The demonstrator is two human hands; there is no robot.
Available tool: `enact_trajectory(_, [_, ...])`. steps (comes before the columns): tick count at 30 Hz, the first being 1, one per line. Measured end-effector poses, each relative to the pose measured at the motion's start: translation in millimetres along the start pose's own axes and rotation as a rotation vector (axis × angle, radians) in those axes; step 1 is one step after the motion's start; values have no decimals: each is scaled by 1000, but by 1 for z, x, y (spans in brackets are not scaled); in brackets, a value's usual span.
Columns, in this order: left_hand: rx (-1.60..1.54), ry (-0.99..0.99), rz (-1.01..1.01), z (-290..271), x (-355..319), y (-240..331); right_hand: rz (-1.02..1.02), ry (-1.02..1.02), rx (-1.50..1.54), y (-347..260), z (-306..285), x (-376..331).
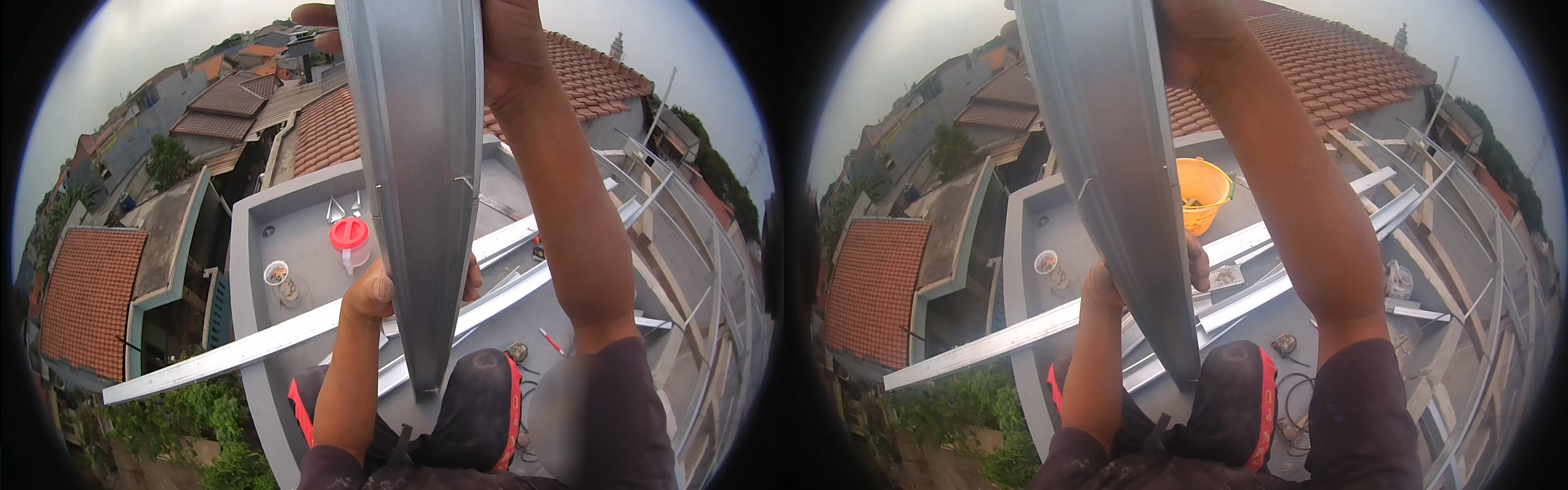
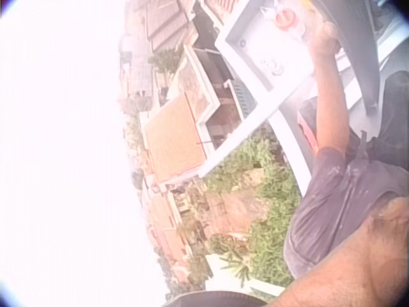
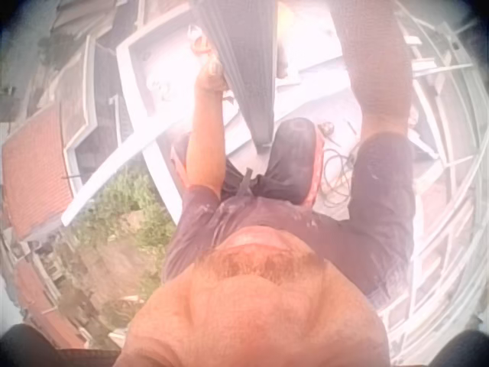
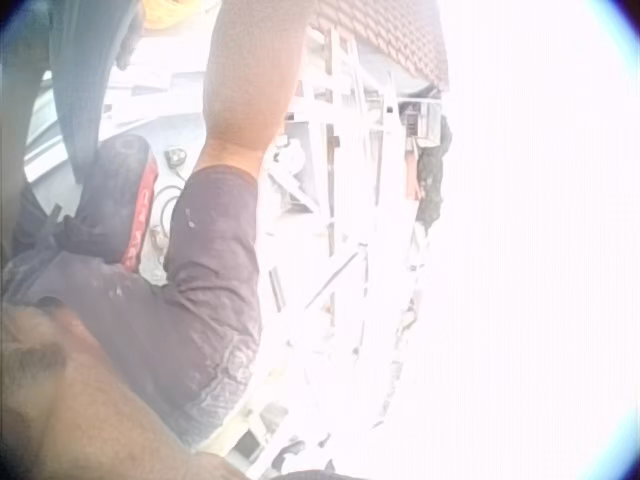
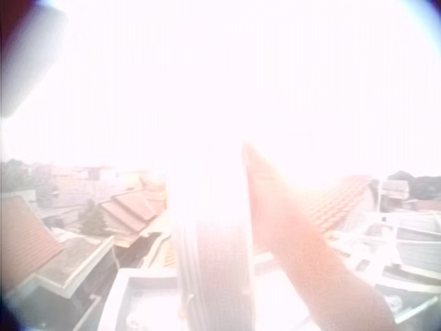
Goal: The person cuts a metal profile with an angle grinder, then uses a hammer to tap and align the pieces. They assemble the cut metal profiles into a frame structure on a rooftop, adjusting and fitting the pieces together.
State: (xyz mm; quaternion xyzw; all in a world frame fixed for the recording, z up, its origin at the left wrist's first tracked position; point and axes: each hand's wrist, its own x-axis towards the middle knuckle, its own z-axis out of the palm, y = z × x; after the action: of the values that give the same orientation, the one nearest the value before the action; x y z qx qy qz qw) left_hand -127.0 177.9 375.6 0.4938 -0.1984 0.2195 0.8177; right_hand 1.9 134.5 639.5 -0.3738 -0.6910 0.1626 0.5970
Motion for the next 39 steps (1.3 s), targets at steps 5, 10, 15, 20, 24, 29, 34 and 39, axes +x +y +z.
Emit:
enact_trajectory(5, [7,-10,17,-3,1,1,-61,172,-345,-12,26,-11])
enact_trajectory(10, [182,225,6,14,5,17,16,122,-38,16,10,13])
enact_trajectory(15, [210,173,74,28,8,24,96,165,-285,-15,19,-10])
enact_trajectory(20, [-104,-299,27,-6,30,16,73,234,-632,-30,32,-27])
enact_trajectory(24, [-28,-156,3,-7,29,14,-40,252,-664,-13,30,-27])
enact_trajectory(29, [155,311,42,13,18,26,82,214,-330,-15,20,-29])
enact_trajectory(34, [589,557,189,37,20,28,131,205,83,21,-19,-1])
enact_trajectory(39, [684,640,169,63,32,19,113,297,-88,15,-25,-13])
